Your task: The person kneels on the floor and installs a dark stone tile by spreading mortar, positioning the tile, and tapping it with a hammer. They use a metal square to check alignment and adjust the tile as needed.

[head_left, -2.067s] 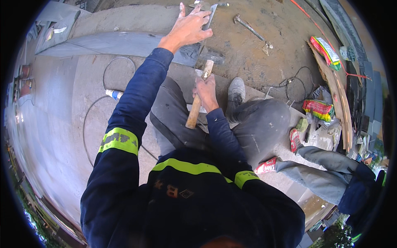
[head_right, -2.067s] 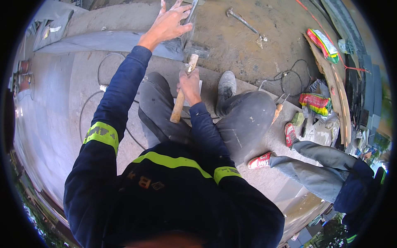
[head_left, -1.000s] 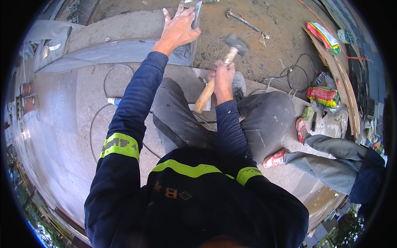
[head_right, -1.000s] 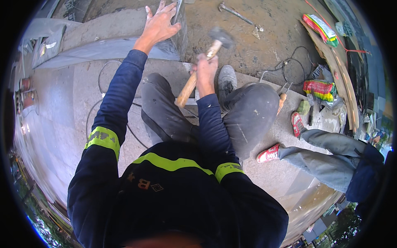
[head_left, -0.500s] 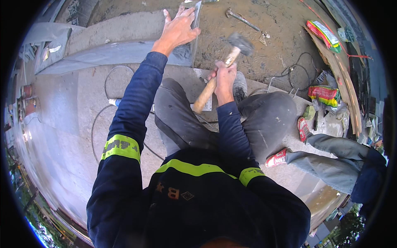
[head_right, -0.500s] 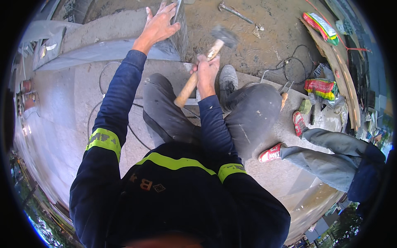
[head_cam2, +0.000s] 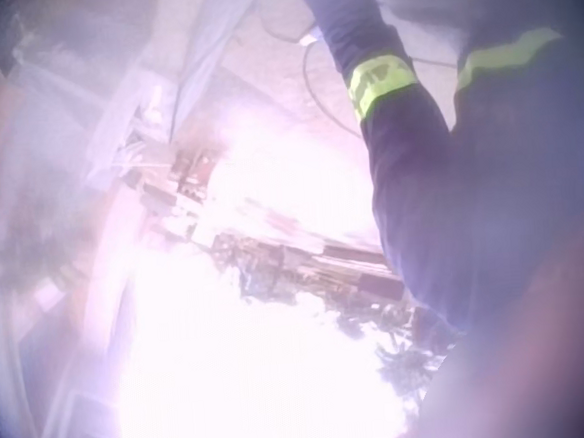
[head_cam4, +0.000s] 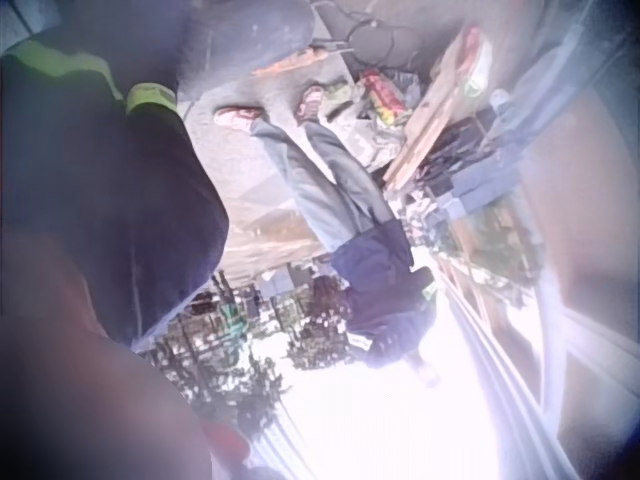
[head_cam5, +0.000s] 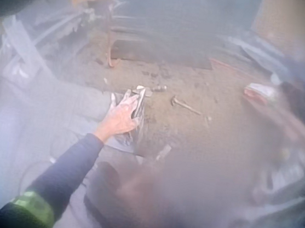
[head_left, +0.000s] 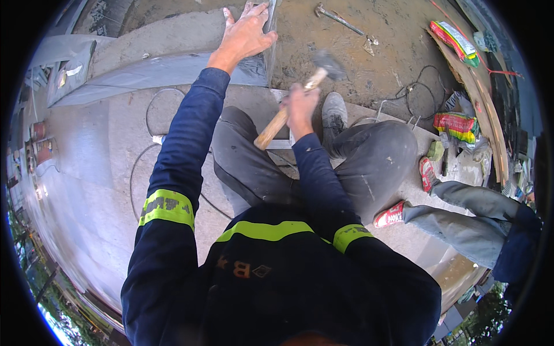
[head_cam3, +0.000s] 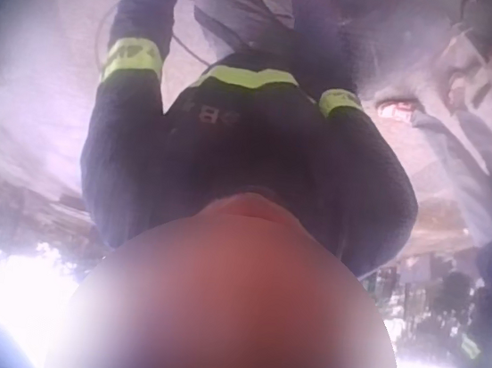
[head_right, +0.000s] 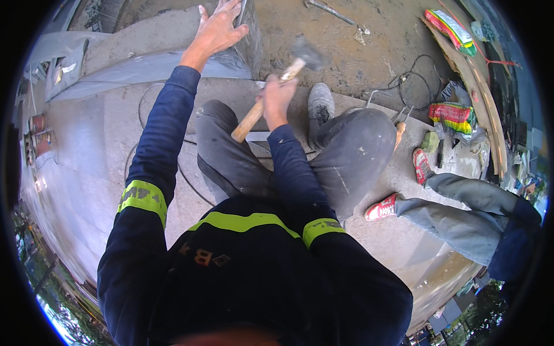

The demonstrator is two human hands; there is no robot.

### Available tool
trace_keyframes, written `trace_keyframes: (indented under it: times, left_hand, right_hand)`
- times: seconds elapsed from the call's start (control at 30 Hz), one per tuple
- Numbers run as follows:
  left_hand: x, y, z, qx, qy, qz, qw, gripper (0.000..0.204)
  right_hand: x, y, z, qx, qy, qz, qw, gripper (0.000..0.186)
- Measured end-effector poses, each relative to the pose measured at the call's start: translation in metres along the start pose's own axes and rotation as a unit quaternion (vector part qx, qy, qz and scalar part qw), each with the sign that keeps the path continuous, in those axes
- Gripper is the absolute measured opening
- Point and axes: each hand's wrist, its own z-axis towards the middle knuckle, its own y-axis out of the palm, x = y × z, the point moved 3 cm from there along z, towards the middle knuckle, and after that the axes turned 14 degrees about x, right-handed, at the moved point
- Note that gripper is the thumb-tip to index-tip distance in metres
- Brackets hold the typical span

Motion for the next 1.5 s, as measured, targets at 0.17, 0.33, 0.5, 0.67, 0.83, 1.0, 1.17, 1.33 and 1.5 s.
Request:
trace_keyframes:
  times: [0.17, 0.33, 0.5, 0.67, 0.83, 1.0, 1.17, 1.33, 1.5]
  left_hand:
    - [0.001, -0.006, 0.001, 0.02, 0.009, -0.004, 1.0, 0.085]
    - [0.0, -0.008, -0.001, 0.007, 0.023, 0.021, 1.0, 0.089]
    - [0.004, -0.011, 0.002, -0.023, -0.011, 0.014, 1.0, 0.096]
    - [0.007, -0.009, 0.004, -0.029, 0.009, 0.021, 0.999, 0.097]
    - [0.003, -0.006, 0.007, -0.042, -0.005, 0.009, 0.999, 0.098]
    - [0.002, -0.006, 0.005, -0.062, -0.003, 0.03, 0.998, 0.097]
    - [0.004, -0.005, 0.003, -0.065, 0.008, 0.035, 0.997, 0.095]
    - [0.005, -0.007, 0.006, -0.065, 0.003, 0.03, 0.997, 0.094]
    - [0.005, -0.007, 0.006, -0.056, 0.008, 0.057, 0.997, 0.093]
  right_hand:
    - [0.044, -0.01, 0.004, -0.133, 0.102, -0.265, 0.95, 0.023]
    - [0.042, -0.007, 0.058, -0.117, 0.107, -0.15, 0.976, 0.027]
    - [0.06, -0.019, 0.082, -0.006, 0.166, -0.114, 0.979, 0.034]
    - [0.085, -0.014, 0.036, 0.021, 0.167, -0.053, 0.984, 0.034]
    - [0.073, 0.0, 0.014, -0.094, 0.171, -0.175, 0.965, 0.033]
    - [0.04, -0.005, 0.038, -0.009, 0.128, -0.071, 0.989, 0.032]
    - [0.067, -0.004, 0.0, -0.046, 0.081, -0.128, 0.987, 0.032]
    - [0.081, -0.002, -0.007, -0.075, 0.197, -0.148, 0.966, 0.031]
    - [0.059, -0.006, 0.015, -0.024, 0.207, -0.119, 0.971, 0.03]
